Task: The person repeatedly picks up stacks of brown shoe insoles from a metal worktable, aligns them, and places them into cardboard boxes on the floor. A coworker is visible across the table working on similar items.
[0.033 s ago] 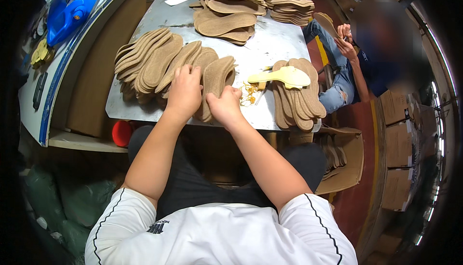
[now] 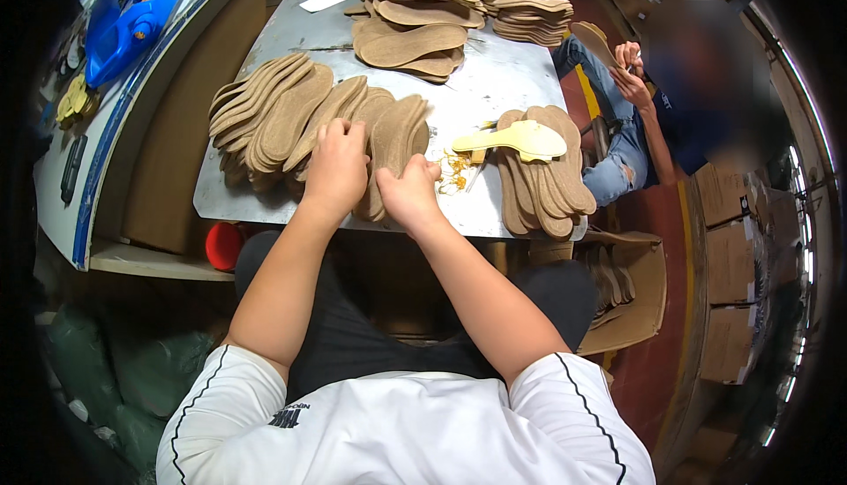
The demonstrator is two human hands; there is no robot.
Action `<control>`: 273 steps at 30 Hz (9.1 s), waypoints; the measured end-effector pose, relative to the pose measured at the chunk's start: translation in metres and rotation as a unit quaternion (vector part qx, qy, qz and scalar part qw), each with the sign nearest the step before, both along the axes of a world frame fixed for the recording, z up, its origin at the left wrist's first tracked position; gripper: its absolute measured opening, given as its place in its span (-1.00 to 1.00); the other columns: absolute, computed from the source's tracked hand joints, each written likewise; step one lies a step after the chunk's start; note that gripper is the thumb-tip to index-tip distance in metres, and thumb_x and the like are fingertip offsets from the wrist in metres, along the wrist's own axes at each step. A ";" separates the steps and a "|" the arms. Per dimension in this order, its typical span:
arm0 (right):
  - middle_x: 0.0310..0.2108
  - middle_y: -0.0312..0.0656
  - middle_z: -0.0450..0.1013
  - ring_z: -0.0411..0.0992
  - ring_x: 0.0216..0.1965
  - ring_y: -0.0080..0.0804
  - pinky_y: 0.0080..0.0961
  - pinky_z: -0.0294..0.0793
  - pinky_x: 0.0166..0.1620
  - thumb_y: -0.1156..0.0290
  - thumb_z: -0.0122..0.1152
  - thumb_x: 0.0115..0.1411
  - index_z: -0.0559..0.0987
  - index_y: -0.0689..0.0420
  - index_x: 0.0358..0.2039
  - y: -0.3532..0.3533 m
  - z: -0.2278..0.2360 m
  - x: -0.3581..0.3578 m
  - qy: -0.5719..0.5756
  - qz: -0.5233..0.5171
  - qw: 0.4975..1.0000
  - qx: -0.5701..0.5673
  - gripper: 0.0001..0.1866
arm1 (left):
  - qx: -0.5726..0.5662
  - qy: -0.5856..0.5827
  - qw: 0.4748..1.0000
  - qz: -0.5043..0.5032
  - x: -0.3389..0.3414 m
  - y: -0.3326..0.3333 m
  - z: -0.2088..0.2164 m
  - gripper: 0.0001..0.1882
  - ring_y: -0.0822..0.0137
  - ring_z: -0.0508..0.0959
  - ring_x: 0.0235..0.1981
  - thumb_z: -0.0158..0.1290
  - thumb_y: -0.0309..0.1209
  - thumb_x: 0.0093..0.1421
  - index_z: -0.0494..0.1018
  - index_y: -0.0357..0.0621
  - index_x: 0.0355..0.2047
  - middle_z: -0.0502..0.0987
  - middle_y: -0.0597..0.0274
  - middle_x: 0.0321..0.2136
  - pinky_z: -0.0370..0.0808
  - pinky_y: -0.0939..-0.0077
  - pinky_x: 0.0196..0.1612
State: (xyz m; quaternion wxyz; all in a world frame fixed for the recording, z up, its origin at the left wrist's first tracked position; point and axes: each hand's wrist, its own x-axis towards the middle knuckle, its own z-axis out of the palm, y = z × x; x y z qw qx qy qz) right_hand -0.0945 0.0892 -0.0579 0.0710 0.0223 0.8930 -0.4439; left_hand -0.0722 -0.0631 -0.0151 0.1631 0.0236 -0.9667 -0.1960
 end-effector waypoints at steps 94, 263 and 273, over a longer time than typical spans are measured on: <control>0.34 -0.05 0.57 0.53 0.34 -0.42 -0.39 0.53 0.41 0.41 0.53 0.49 0.37 0.42 0.56 0.066 0.084 0.042 0.005 0.185 0.929 -0.321 -0.22 | 0.849 -0.046 0.487 -0.197 0.020 0.053 0.025 -0.06 0.19 0.67 0.05 -0.41 0.49 0.63 0.40 -0.20 0.29 0.58 0.05 0.02 0.66 0.16 0.21; 0.20 -0.04 0.59 0.66 0.03 0.03 0.08 0.72 0.00 0.36 0.27 0.44 0.52 0.15 0.26 -0.069 0.034 -0.322 0.433 0.250 0.619 0.607 -0.58 | 0.744 -0.009 0.668 -0.002 -0.026 0.010 0.021 -0.72 0.44 0.59 -0.20 0.24 -0.33 0.59 0.63 -0.37 0.03 0.69 0.21 -0.18 0.59 0.38 -0.06; -0.05 0.26 0.73 0.69 -0.01 0.35 0.12 0.67 0.10 0.20 0.41 0.39 0.72 0.21 0.14 -0.047 0.080 -0.314 0.323 0.274 0.842 0.334 -0.56 | 0.767 -0.009 0.642 -0.011 -0.030 0.004 0.024 -0.81 0.46 0.56 -0.20 0.22 -0.36 0.59 0.57 -0.27 -0.01 0.62 0.28 -0.22 0.57 0.41 -0.06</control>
